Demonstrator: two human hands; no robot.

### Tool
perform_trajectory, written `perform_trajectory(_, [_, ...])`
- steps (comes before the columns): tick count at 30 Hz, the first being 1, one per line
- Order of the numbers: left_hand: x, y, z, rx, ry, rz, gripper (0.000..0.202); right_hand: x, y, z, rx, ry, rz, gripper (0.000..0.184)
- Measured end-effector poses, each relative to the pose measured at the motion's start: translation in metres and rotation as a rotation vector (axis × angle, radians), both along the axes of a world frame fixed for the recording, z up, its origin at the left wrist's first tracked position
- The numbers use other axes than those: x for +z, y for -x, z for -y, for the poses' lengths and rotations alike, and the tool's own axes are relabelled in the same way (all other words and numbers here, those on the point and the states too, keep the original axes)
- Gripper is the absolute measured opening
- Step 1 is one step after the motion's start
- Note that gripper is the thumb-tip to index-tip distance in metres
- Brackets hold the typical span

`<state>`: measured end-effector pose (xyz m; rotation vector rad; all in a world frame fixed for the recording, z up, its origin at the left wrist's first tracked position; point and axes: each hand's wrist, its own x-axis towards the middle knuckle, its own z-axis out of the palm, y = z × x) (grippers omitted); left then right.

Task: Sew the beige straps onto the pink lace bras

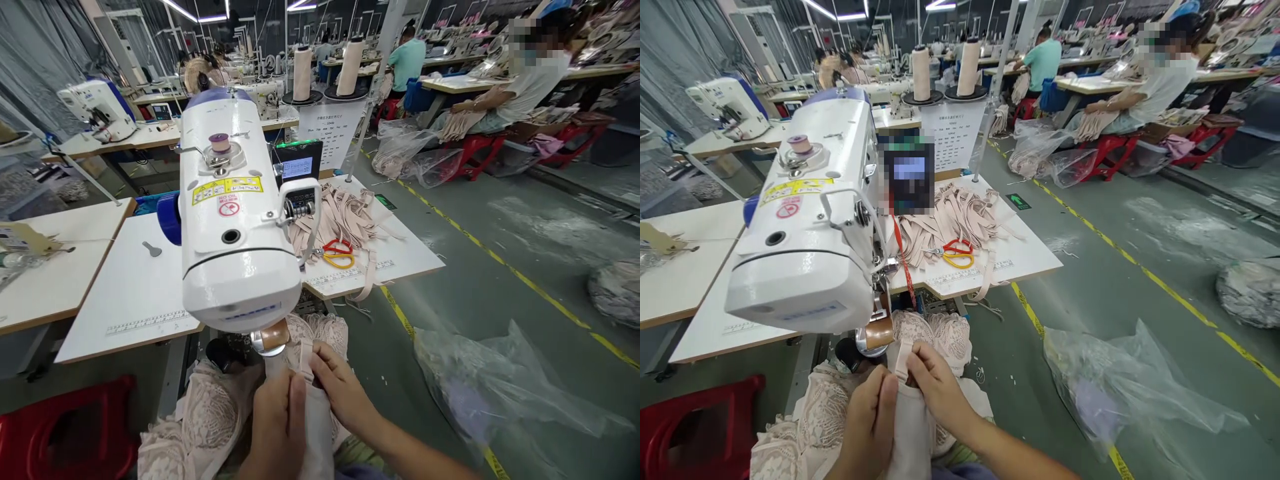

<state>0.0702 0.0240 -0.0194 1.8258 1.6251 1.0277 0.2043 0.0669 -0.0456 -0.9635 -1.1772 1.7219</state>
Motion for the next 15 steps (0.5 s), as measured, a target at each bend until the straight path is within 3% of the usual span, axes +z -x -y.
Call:
perform_trajectory(2, [0.004,-0.003,-0.005,0.104,0.151,0.177,0.038,0.01,0.004,-0.013,-0.041,0.018,0.015,0.034])
perform_trajectory(4, [0.005,0.001,-0.008,0.179,0.19,0.206,0.042,0.019,0.006,-0.03,-0.048,-0.032,0.058,0.029])
perform_trajectory(7, [0.0,0.018,-0.01,0.236,0.127,0.013,0.035,0.027,0.008,-0.059,-0.057,-0.146,0.195,0.02])
perform_trajectory(12, [-0.013,0.039,-0.016,0.143,-0.19,-0.344,0.027,0.027,0.014,-0.099,0.03,-0.406,0.41,0.009])
perform_trajectory(15, [-0.014,0.043,-0.022,0.159,-0.245,-0.473,0.029,0.026,0.019,-0.113,0.063,-0.539,0.506,0.007])
